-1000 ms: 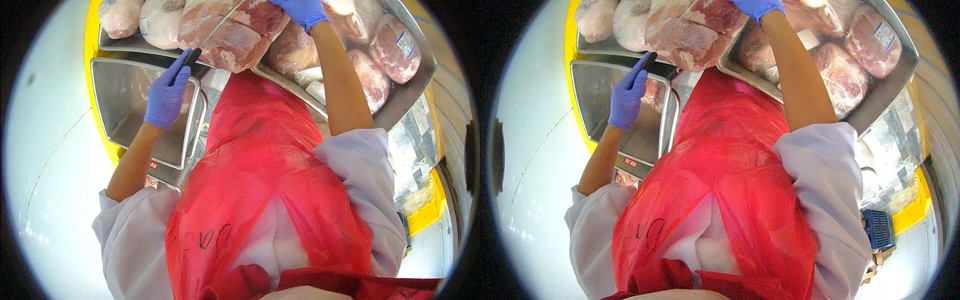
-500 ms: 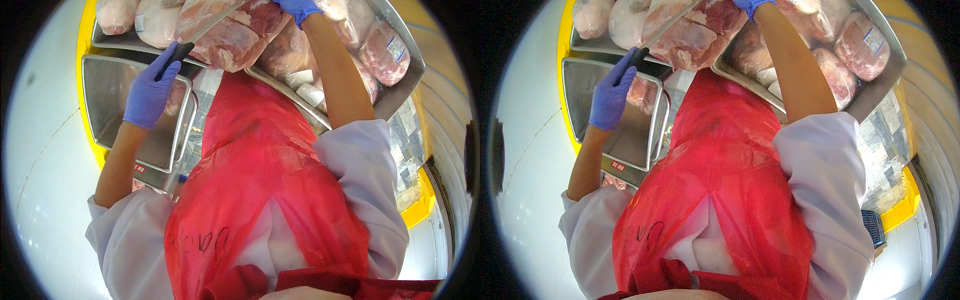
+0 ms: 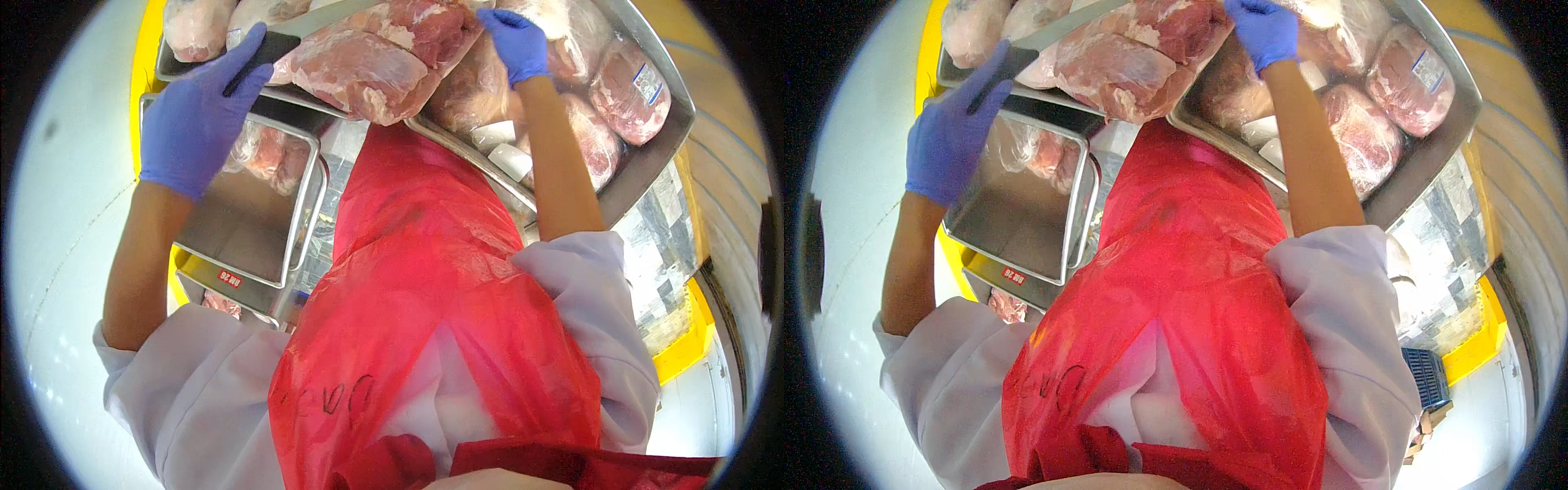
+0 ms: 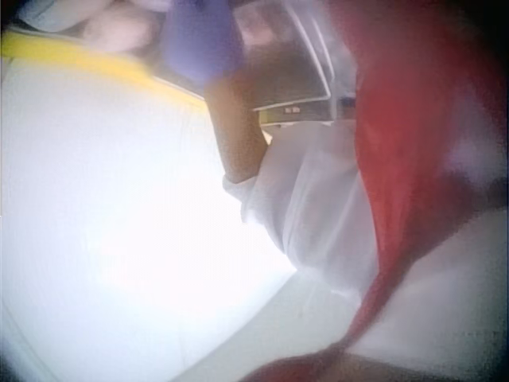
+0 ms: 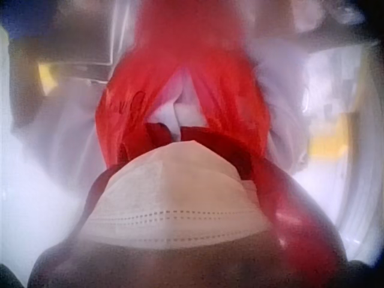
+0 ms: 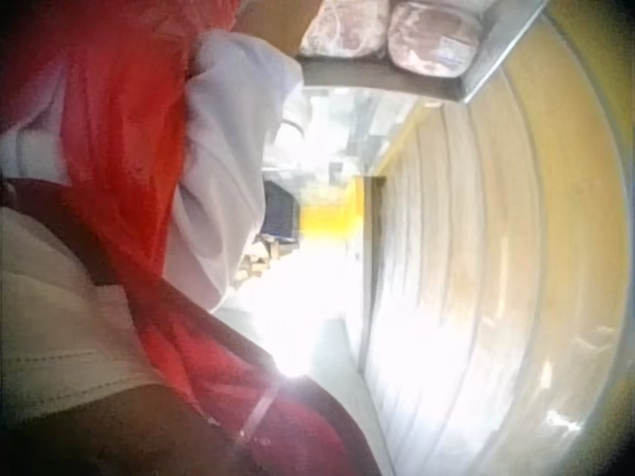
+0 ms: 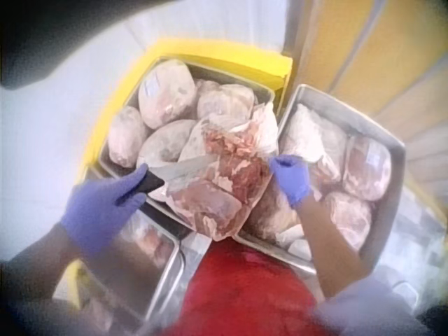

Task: The person uses a knife to cut a large piece of raw meat on a metal tray. They repeatedly slice the meat into smaller portions and place the cut pieces into a separate tray. The person wears blue gloves and a red apron while performing the task.

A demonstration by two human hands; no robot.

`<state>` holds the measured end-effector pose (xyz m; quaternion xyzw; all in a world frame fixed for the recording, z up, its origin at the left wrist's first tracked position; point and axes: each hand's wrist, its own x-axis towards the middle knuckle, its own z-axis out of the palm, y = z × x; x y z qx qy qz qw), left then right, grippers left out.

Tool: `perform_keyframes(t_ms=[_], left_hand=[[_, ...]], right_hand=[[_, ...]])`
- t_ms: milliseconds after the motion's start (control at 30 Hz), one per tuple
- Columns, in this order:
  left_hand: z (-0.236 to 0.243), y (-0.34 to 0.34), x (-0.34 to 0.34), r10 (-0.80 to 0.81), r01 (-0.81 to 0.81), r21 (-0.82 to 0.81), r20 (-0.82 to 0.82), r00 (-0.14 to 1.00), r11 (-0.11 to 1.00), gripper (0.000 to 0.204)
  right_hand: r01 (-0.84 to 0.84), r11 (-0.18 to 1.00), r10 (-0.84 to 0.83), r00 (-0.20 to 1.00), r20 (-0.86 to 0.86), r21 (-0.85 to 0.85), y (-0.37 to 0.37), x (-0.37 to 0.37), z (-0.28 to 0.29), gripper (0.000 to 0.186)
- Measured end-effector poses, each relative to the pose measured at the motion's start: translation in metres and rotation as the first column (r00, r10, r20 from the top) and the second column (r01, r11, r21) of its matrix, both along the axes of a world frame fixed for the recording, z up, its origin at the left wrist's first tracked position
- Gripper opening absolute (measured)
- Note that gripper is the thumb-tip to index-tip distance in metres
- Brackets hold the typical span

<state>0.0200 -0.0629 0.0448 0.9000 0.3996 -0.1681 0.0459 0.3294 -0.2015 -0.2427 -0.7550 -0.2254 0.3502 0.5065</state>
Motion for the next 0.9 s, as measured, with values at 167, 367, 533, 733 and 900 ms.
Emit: perform_keyframes(t_ms=[167,367,533,733,900], left_hand=[[0.012,0.030,0.020,-0.104,0.101,-0.039,-0.075,0.992,0.994,0.044],[0.009,0.049,0.013,-0.165,0.163,-0.100,-0.013,0.986,0.982,0.044],[0.012,0.045,0.017,-0.105,0.097,-0.163,-0.042,0.994,0.982,0.043],[0.015,0.054,0.041,-0.209,0.191,-0.154,-0.105,0.972,0.969,0.042],[0.015,0.045,0.075,-0.262,0.243,-0.111,-0.228,0.938,0.964,0.046]], right_hand=[[0.064,0.995,-0.082,0.956,0.282,0.073,-0.011,-0.055,0.011,0.047],[0.110,0.990,-0.023,0.756,0.655,-0.092,-0.003,-0.068,0.034,0.083],[0.088,0.971,-0.119,0.984,0.130,0.223,0.007,-0.064,-0.005,0.087],[0.082,0.981,-0.075,0.996,-0.046,0.173,0.000,-0.066,0.008,0.088],[0.070,0.987,-0.058,0.994,-0.089,0.147,-0.010,-0.067,0.004,0.087]])
